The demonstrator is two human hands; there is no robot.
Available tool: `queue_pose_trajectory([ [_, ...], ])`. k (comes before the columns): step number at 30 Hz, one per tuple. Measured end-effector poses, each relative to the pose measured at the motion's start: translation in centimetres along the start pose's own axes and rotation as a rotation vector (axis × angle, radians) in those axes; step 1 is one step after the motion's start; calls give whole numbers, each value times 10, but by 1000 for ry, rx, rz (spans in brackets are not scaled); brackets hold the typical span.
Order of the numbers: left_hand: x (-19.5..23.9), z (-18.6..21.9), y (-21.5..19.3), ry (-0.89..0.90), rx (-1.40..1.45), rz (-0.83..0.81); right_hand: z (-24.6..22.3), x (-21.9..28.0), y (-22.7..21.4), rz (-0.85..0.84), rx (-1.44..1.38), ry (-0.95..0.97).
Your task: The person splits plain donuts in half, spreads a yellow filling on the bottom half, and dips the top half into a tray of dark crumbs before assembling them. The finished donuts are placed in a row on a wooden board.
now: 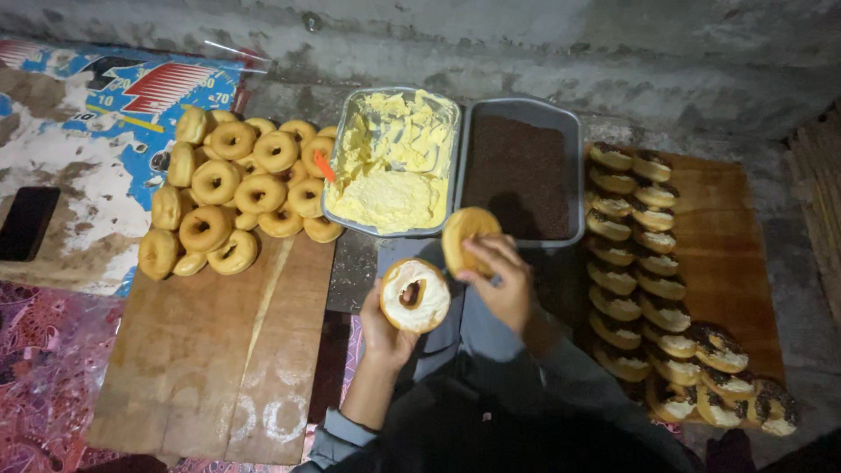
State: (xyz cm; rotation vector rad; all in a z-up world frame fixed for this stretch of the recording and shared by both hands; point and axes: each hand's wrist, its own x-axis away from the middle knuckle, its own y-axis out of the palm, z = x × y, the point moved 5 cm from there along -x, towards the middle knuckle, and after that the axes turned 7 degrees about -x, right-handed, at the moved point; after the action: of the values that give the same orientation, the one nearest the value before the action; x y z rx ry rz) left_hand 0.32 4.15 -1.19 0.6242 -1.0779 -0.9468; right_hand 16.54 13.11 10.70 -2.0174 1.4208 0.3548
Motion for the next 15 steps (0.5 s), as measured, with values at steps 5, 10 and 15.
queue_pose_trajectory([
  [5,-16,-5,-9,46,-98,-75,-15,5,30,-433,9,-369],
  [10,-27,-21,-31,13,-166,2,10,-10,22,-116,142,-108],
  [15,-39,-23,-29,38,-167,-48,-1,3,36,-375,-6,-335],
])
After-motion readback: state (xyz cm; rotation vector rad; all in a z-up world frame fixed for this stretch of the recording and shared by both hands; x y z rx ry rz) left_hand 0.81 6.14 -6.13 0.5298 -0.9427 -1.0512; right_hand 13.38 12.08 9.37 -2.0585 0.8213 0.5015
